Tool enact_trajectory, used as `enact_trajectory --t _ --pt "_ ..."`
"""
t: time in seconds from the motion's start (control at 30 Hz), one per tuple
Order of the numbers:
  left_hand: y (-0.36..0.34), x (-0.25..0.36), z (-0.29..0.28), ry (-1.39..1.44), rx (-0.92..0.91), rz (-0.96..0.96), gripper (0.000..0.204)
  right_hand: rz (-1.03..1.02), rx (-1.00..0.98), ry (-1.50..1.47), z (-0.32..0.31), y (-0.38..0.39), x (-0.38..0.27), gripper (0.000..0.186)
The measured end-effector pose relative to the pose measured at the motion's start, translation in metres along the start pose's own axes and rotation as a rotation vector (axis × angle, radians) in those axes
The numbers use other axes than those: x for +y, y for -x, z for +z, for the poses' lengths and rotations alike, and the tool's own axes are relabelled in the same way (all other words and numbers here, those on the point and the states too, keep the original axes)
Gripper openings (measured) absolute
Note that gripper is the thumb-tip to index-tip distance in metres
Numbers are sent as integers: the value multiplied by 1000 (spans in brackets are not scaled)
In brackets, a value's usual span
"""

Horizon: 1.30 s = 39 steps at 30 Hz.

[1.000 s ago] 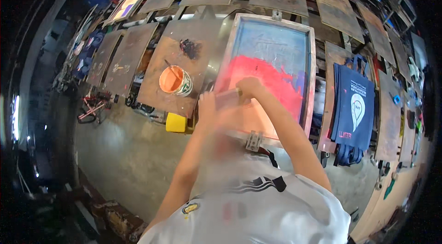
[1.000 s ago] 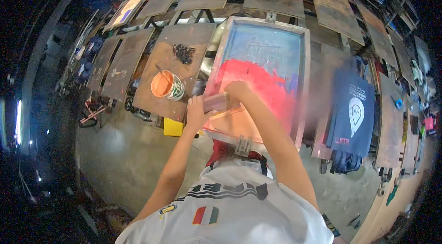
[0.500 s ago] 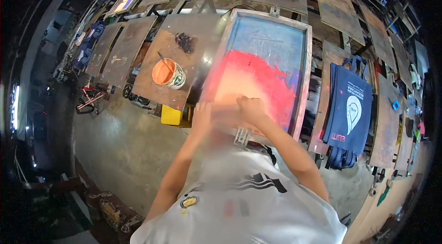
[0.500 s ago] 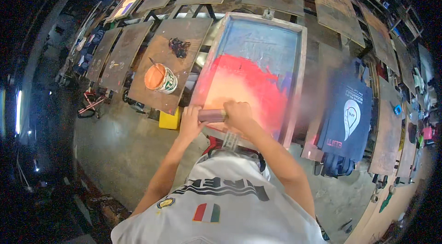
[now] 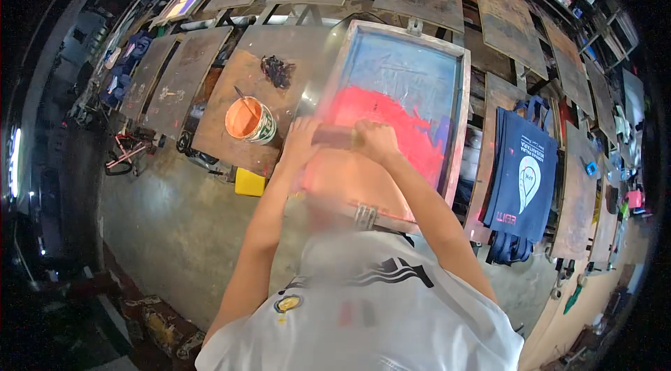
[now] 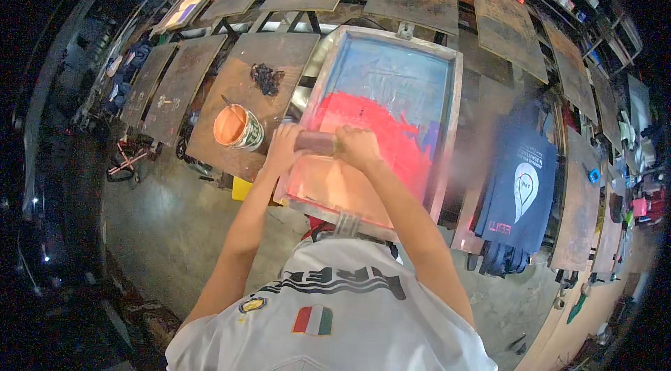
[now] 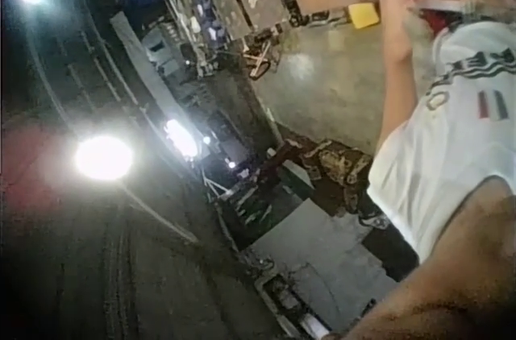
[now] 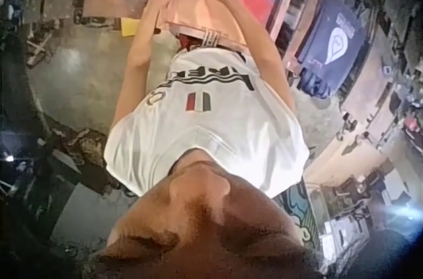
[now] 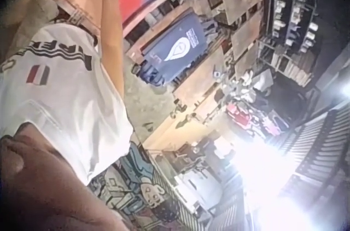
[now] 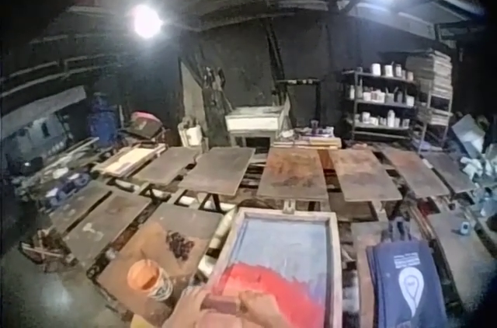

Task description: Screen printing logos onto blue tote bags using a manual press and a squeegee.

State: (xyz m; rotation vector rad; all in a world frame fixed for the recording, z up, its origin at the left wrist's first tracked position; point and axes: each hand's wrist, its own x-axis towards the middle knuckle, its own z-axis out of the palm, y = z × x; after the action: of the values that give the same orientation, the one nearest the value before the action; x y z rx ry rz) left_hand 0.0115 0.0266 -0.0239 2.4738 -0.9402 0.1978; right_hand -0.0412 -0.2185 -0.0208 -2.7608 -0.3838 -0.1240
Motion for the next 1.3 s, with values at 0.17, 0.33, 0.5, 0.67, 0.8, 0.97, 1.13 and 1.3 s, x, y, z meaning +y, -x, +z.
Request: enact_trajectory --t 0.17,0.33,0.5,0.67,0.8,0.97,1.13,1.3 --pt "33 13 8 -5 126 -59 55 -17 91 128 29 23 -14 30" --pt "111 68 17 19 243 -224 43 -15 133 123 20 93 -61 26" --pt "138 85 13 -24 202 -260 45 -2 33 -14 -5 107 -74 26" --pt "78 63 -3 -43 119 -194 55 38 -215 -12 -12 42 -30 14" --pt "28 32 11 -100 199 -160 58 -15 -7 -6 3 -6 4 15" --pt "29 43 16 -28 251 -157 45 29 117 27 30 14 2 17" --pt "107 60 24 -37 255 -247 42 -11 216 58 32 83 -56 22" --pt "136 84 15 3 217 -243 49 14 47 -7 -3 109 -73 25"
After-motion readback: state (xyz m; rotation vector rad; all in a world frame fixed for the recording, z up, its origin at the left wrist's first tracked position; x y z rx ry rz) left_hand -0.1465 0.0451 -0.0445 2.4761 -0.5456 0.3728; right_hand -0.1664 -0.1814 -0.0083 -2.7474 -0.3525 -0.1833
